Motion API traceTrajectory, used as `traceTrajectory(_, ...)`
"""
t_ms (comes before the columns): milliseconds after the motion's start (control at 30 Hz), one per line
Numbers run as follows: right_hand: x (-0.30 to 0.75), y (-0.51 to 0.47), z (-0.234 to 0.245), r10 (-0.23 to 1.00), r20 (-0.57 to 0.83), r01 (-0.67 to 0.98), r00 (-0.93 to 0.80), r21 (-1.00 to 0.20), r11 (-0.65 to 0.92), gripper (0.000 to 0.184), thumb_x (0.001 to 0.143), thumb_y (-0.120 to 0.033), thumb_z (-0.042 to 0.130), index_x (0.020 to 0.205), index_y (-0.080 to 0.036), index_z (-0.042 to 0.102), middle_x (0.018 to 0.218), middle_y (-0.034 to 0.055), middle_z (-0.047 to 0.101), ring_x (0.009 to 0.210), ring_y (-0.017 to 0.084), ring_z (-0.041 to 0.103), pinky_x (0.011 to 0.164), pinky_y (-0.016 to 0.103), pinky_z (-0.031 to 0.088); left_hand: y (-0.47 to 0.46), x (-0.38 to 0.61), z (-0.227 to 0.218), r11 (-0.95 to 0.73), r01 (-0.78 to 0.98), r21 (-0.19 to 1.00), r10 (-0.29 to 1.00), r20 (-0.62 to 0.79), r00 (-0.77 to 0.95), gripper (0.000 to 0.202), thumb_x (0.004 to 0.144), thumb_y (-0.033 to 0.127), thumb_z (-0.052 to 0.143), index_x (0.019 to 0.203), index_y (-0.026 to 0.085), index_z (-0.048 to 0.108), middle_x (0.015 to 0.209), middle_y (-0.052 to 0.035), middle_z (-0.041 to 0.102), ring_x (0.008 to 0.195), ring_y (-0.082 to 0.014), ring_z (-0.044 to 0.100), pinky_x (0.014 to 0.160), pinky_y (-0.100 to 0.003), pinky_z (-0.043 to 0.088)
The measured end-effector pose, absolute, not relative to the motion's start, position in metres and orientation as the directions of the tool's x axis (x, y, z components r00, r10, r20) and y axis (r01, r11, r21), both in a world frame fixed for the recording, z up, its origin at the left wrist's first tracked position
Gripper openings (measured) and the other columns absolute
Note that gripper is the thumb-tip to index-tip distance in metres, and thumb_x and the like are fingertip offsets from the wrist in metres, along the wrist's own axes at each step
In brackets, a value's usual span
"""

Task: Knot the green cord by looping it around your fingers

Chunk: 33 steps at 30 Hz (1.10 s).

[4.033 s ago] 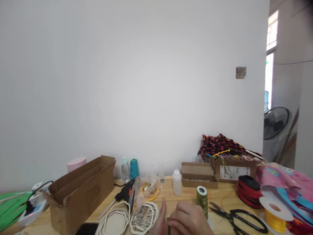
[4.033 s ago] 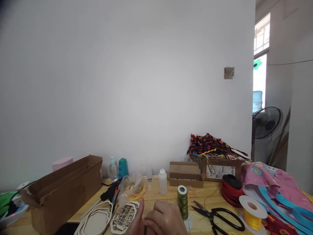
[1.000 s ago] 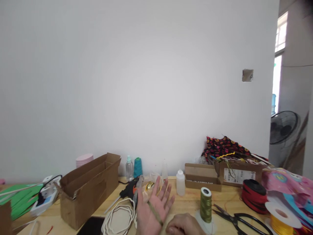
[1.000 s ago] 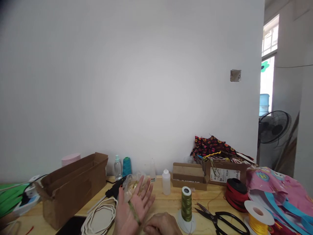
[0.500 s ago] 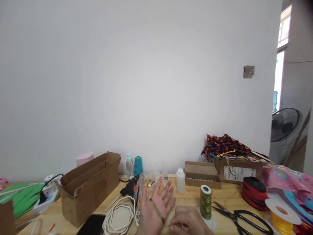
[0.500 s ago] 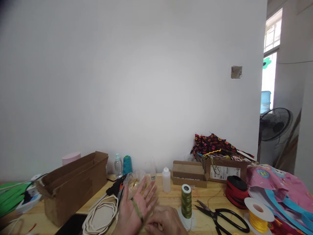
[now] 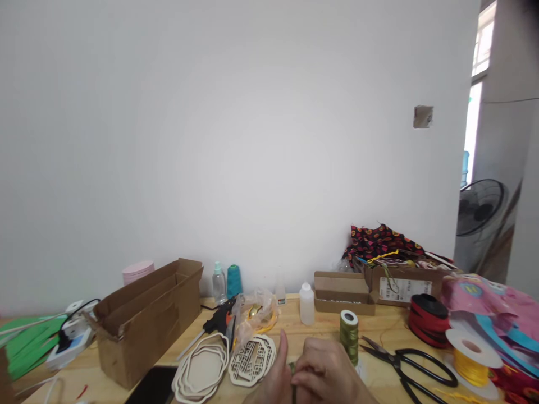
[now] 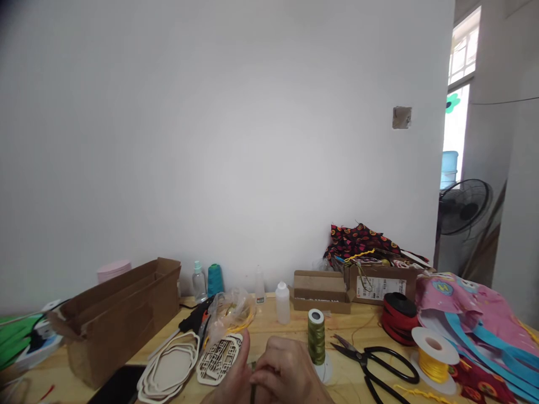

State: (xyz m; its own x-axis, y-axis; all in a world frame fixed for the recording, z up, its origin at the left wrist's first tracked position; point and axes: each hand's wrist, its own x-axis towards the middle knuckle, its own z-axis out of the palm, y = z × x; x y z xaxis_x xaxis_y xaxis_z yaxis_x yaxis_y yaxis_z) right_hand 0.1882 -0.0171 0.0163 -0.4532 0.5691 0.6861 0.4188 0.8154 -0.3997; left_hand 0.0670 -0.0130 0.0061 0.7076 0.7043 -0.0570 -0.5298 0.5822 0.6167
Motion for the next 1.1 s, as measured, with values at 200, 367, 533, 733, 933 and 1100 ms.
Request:
traceTrajectory(200,0.19,-0.016,0.012,0.62,0.653,0.45,-0.436,-0.438,0.778,0.034,0.075,-0.047,0.054,0.064,-0.018,0.064,0.057,0.0007,0.057,0.056,0.01,0.053,0.05,0.018,0.034,-0.016,0.067,0.006,0.544,-0.533,0.648,0.699,0.001,0.715,0.032,0.08,0.035,0.046,0.105,0.016,0.049,0.105,-0.0064,0.054,0.087,-0.0182,0.055,0.073,-0.039,0.046)
traceTrajectory(367,0.193,-0.017,0.017,0.656,0.631,0.503,-0.414,-0.442,0.743,0.034,0.074,-0.047,0.055,0.061,-0.018,0.064,0.056,0.0002,0.056,0.054,0.01,0.053,0.05,0.019,0.033,-0.018,0.058,0.001,0.492,-0.534,0.687,0.698,0.055,0.714,0.031,0.08,0.035,0.046,0.105,0.017,0.05,0.107,-0.0062,0.053,0.09,-0.0198,0.054,0.075,-0.04,0.045)
traceTrajectory(533,0.199,-0.017,0.024,0.648,0.66,0.487,-0.381,-0.453,0.747,0.038,0.077,-0.048,0.051,0.06,-0.017,0.065,0.054,0.001,0.054,0.052,0.011,0.051,0.048,0.019,0.034,-0.017,0.048,-0.007,0.43,-0.538,0.725,0.7,0.108,0.706,0.032,0.08,0.032,0.048,0.108,0.016,0.048,0.11,-0.0068,0.052,0.093,-0.0207,0.053,0.077,-0.042,0.045)
traceTrajectory(733,0.199,-0.015,0.021,0.64,0.67,0.494,-0.376,-0.439,0.75,0.036,0.076,-0.046,0.054,0.059,-0.015,0.064,0.054,0.0017,0.054,0.052,0.011,0.051,0.048,0.019,0.034,-0.011,0.045,-0.019,0.369,-0.535,0.76,0.707,0.144,0.692,0.032,0.08,0.035,0.047,0.104,0.016,0.051,0.112,-0.0065,0.053,0.101,-0.0231,0.049,0.083,-0.047,0.04)
traceTrajectory(933,0.196,-0.016,0.02,0.626,0.684,0.489,-0.374,-0.428,0.76,0.037,0.077,-0.046,0.052,0.059,-0.016,0.064,0.053,0.0012,0.055,0.051,0.011,0.051,0.047,0.019,0.033,-0.008,0.046,-0.023,0.378,-0.499,0.78,0.683,0.129,0.719,0.036,0.079,0.04,0.045,0.104,0.015,0.052,0.11,-0.0069,0.055,0.101,-0.023,0.05,0.085,-0.047,0.039)
traceTrajectory(1100,0.194,-0.016,0.02,0.645,0.669,0.501,-0.37,-0.441,0.745,0.037,0.076,-0.047,0.052,0.058,-0.017,0.065,0.052,0.0011,0.055,0.05,0.011,0.05,0.047,0.019,0.033,-0.014,0.041,-0.016,0.434,-0.451,0.78,0.632,0.093,0.77,0.042,0.08,0.047,0.039,0.106,0.017,0.053,0.105,-0.0077,0.06,0.094,-0.0222,0.055,0.083,-0.047,0.04)
